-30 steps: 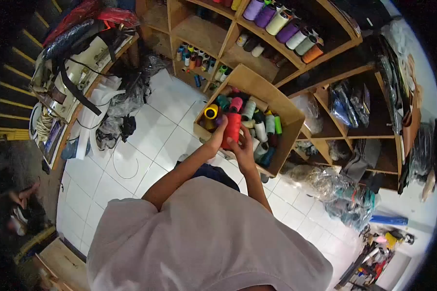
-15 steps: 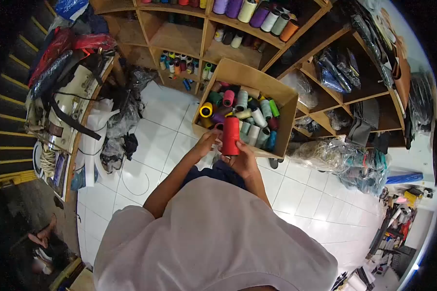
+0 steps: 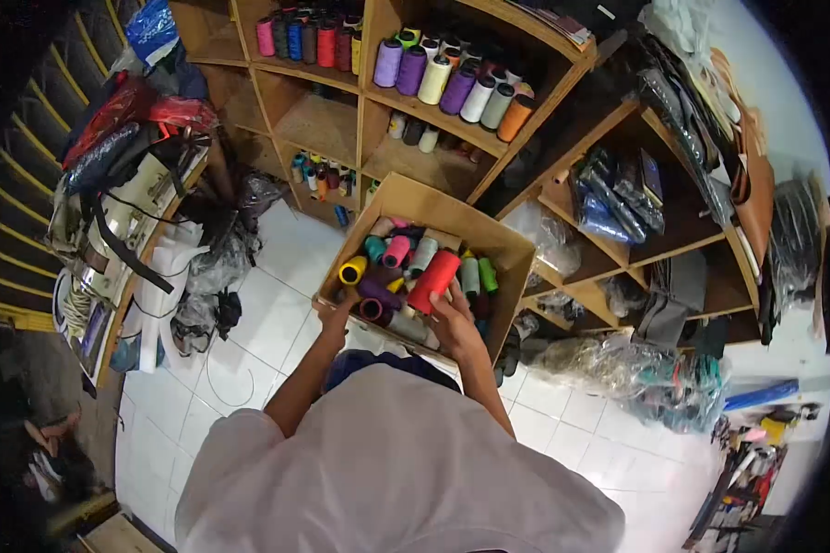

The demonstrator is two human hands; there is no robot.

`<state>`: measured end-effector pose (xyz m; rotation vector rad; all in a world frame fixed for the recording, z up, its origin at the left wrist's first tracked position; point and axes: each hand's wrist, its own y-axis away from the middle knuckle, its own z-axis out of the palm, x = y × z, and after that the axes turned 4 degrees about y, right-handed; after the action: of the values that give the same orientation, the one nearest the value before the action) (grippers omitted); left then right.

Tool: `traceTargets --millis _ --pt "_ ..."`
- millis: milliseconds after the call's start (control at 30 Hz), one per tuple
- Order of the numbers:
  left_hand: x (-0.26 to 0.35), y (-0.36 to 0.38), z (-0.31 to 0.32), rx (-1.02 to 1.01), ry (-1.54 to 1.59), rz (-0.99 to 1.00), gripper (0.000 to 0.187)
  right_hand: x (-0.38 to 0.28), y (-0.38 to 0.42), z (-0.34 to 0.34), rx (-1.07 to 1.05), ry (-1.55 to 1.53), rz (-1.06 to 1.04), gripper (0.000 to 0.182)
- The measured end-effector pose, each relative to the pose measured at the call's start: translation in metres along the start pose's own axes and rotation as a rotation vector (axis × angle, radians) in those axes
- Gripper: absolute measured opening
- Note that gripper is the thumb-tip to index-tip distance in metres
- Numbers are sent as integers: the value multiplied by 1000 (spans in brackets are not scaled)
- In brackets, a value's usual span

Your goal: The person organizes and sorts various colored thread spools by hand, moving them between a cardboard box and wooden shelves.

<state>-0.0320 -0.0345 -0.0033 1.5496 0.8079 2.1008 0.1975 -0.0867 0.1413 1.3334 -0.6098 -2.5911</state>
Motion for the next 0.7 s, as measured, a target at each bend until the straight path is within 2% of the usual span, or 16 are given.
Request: traceTargets --millis 67,133,200,233,267,300,333,367,400,467,500,533,567,600,667,700 --pt "-37 -27 27 284 209 372 90 -11 -19 -20 -18 131 -49 68" --pt "-33 -16 43 519 75 428 81 -25 -49 -32 -42 267 -109 65" --pt "-46 -34 41 541 119 491 73 -39 -85 -35 -52 750 -560 61" --pt "-41 -26 41 454 107 484 68 -47 -109 -34 30 964 -689 61" --pt "-38 -19 42 411 110 476 66 -53 -132 -33 28 975 -685 61" --pt "-31 -8 44 369 112 468 64 -57 -161 -32 96 1071 -837 60" --pt "-17 1 54 418 137 493 60 -63 -189 -28 160 1160 -995 60" --pt "-11 0 58 468 160 521 58 -74 -210 -20 206 1251 -1047 58" --pt "-48 -30 43 529 56 667 52 -84 -234 -14 195 1257 -1056 58" --pt "-51 -31 47 590 -43 705 59 -94 -274 -16 225 1314 -856 51" --pt "-55 -30 48 618 -88 712 65 -95 -299 -25 215 1341 -840 51" --pt "-58 -30 50 646 -111 712 71 -97 -330 -37 239 1356 -898 53" --pt "-43 -20 51 582 -91 654 72 -98 -354 -47 269 1366 -951 54" --pt "-43 -20 51 565 -62 643 71 -103 -370 -54 283 1392 -691 68" --pt "-44 -21 52 506 82 599 70 -103 -397 -58 395 1374 -505 74" --pt "-40 -17 54 510 83 583 70 -101 -411 -62 393 1386 -492 74"
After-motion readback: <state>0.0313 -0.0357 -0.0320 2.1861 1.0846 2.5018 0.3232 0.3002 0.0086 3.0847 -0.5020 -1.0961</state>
